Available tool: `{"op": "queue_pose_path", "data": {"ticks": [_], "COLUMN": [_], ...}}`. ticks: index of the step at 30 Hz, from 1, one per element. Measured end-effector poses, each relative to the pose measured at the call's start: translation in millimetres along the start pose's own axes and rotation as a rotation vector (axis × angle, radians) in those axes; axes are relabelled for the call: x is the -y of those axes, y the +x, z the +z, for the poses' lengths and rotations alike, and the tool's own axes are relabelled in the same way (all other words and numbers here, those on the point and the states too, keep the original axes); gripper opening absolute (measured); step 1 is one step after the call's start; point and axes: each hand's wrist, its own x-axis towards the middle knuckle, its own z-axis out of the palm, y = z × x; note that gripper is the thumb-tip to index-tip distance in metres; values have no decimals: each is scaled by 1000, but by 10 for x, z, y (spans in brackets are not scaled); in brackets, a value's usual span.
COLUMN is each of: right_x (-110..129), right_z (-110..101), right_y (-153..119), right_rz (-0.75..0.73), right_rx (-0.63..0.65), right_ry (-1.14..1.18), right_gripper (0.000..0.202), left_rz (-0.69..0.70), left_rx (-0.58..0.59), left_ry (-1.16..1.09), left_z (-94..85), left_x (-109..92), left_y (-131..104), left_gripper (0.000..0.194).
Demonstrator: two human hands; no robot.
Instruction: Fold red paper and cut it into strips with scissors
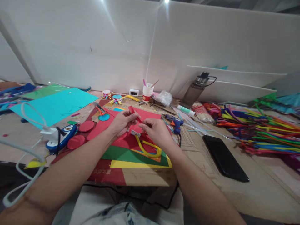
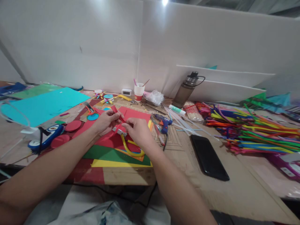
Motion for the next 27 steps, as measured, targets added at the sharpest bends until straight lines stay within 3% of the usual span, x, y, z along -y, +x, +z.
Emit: {"op": "queue_pose_path", "data": {"ticks": [3, 12, 17, 27], "right_x": [-13, 17, 35, 10], "right_z": [2, 13, 23, -5], "right_y": [2, 9, 11, 6], "right_rz": [-5, 24, 33, 23], "right_rx": [7, 6, -30, -18], "right_ry": [-19, -78, -78, -27], "right_gripper": [22, 23, 21, 22], "left_rz": [-7, 33, 84, 26], "left_rx": [-62, -86, -67, 48], "left_ry": [-9, 38, 37, -48], "left_z": [5, 11, 72, 4], "left_x": [8, 93, 160, 91], "left_y": [6, -6, -51, -16], "left_gripper": [39, 36, 34, 39]}}
